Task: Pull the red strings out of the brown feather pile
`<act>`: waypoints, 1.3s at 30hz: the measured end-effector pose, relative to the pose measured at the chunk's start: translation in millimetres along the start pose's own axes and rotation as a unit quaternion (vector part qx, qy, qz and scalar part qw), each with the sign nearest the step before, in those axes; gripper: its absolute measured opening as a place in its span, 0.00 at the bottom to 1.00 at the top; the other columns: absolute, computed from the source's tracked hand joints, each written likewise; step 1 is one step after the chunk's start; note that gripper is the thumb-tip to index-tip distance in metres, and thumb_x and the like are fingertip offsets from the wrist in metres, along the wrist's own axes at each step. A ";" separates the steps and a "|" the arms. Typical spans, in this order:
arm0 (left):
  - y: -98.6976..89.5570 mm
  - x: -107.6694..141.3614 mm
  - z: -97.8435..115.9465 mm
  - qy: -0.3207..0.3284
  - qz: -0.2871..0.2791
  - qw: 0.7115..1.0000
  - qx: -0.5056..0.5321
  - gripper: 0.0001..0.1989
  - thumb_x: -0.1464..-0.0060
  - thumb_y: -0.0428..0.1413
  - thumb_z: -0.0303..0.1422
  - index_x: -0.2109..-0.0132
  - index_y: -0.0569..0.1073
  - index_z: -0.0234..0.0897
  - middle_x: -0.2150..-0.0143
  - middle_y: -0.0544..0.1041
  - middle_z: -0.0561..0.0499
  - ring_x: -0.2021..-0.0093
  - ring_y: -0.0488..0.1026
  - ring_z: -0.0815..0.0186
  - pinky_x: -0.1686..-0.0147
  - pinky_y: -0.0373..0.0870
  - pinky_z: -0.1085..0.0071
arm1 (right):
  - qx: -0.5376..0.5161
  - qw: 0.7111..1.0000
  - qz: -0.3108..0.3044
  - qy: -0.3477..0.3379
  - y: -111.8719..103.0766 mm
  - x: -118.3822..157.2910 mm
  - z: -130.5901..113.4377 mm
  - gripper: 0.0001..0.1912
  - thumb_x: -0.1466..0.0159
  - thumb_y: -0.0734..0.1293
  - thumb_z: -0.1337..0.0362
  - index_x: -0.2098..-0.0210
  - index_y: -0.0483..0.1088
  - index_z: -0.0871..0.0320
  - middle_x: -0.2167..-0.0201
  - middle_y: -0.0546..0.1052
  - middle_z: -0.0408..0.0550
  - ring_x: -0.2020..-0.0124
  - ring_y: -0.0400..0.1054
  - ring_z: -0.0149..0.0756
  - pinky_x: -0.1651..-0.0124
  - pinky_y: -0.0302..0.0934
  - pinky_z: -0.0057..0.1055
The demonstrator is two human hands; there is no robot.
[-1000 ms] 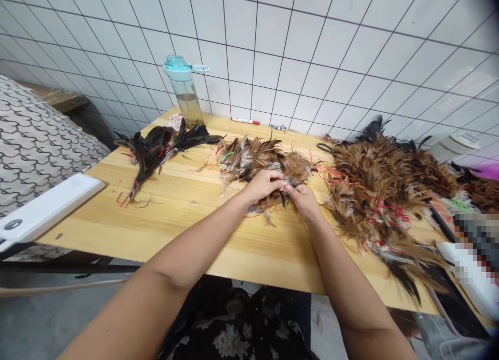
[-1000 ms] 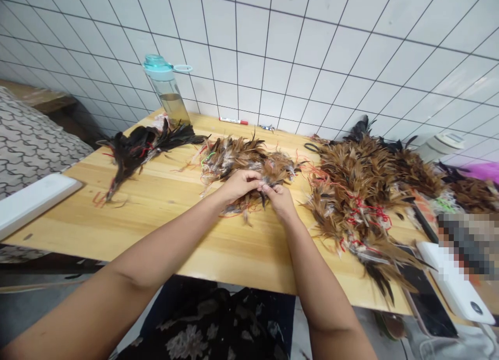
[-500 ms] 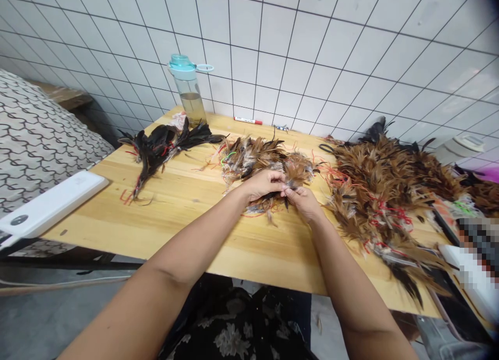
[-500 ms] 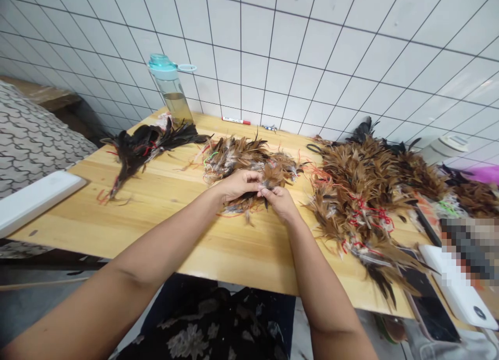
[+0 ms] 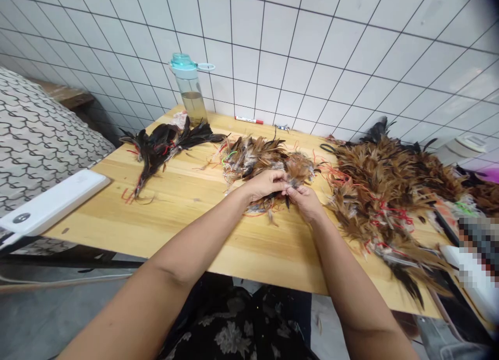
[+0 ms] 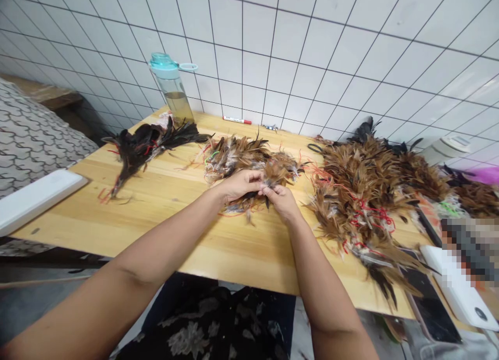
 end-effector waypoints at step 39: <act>16.6 3.2 -18.1 0.161 -0.028 0.748 -0.643 0.10 0.44 0.54 0.31 0.58 0.78 0.43 0.60 0.72 0.48 0.57 0.62 0.61 0.57 0.62 0.66 | -0.046 0.981 0.176 -0.067 -40.6 -7.2 -9.5 0.22 0.49 0.71 0.43 0.74 0.66 0.56 0.85 0.52 0.34 0.84 0.42 0.23 0.81 0.35 0.26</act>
Point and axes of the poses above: each hand's wrist, its own x-axis away from the middle knuckle, its own y-axis out of the palm, z = x × y, the point moved 1 cm from there along -x, towards the middle knuckle
